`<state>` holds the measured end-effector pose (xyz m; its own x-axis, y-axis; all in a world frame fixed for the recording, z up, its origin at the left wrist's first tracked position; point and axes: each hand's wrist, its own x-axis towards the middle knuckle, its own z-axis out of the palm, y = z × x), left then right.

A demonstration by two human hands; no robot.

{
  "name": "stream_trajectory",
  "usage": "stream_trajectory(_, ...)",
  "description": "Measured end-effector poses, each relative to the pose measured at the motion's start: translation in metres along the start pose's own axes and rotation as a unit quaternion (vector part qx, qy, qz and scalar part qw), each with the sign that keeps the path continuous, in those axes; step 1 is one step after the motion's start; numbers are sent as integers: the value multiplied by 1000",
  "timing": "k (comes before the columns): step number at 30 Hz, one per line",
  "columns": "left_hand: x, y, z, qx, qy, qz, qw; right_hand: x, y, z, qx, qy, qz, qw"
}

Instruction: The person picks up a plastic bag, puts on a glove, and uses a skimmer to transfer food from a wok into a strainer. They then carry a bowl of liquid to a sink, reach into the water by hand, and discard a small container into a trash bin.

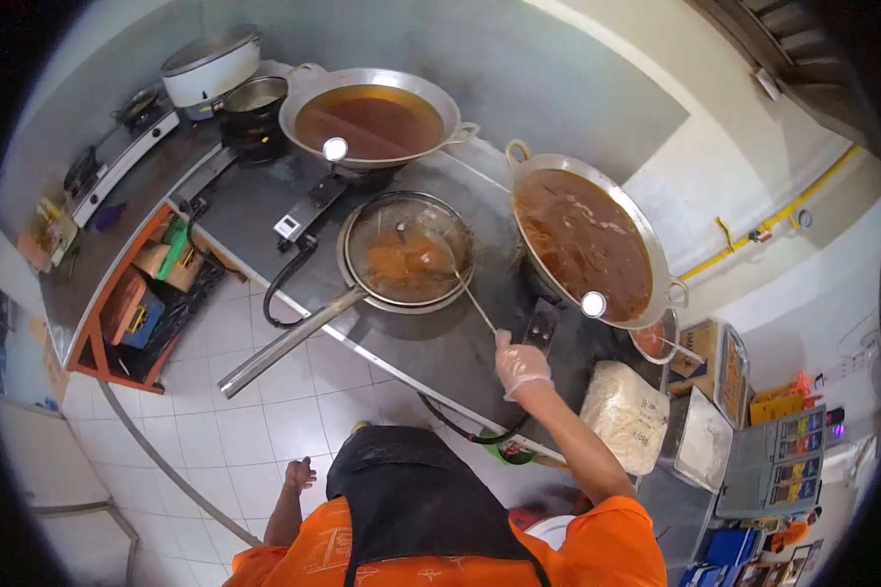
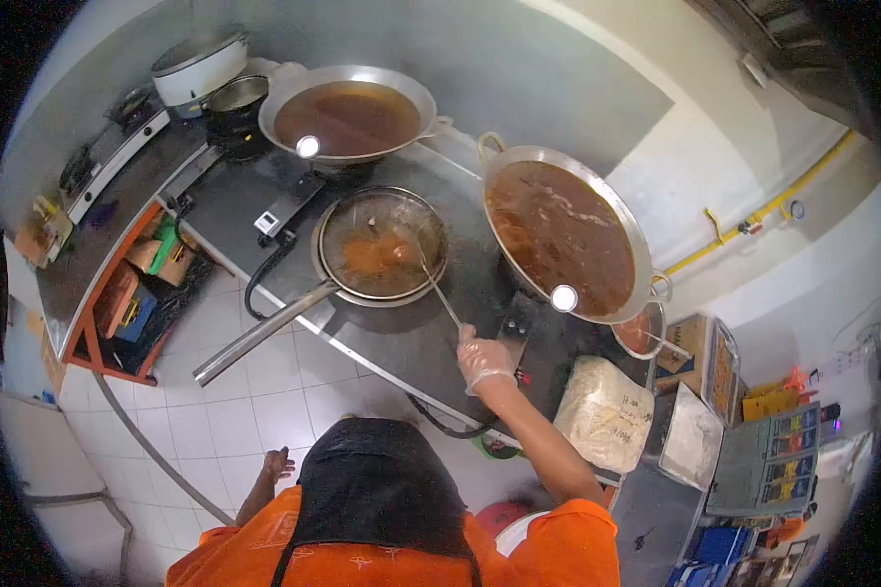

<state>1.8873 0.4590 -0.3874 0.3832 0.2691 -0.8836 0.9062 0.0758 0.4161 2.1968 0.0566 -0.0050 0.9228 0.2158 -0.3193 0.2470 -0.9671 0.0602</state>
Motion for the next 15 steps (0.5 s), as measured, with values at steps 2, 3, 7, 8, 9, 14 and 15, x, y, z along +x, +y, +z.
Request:
stream_trajectory(2,-6,10,0,-21,12,8,1000,14,-6,26,-7,-10,10,1000)
stream_trajectory(3,-9,14,0,-36,19,20,999,18,-7,31,-18,6,15,1000)
stream_trajectory(7,-5,3,-3,-53,11,1,999,43,10,37,43,18,3,999)
stream_trajectory(8,1,-11,-2,-60,11,-4,998,51,14,51,46,19,8,999)
stream_trajectory(9,1,-17,-1,-45,24,-10,999,66,20,72,136,102,-58,984)
stream_trajectory(14,-5,-33,-1,19,-17,-11,1000,14,5,-30,636,-113,78,760)
stream_trajectory(15,10,-50,0,36,-26,-1,999,6,17,-43,642,-98,91,755)
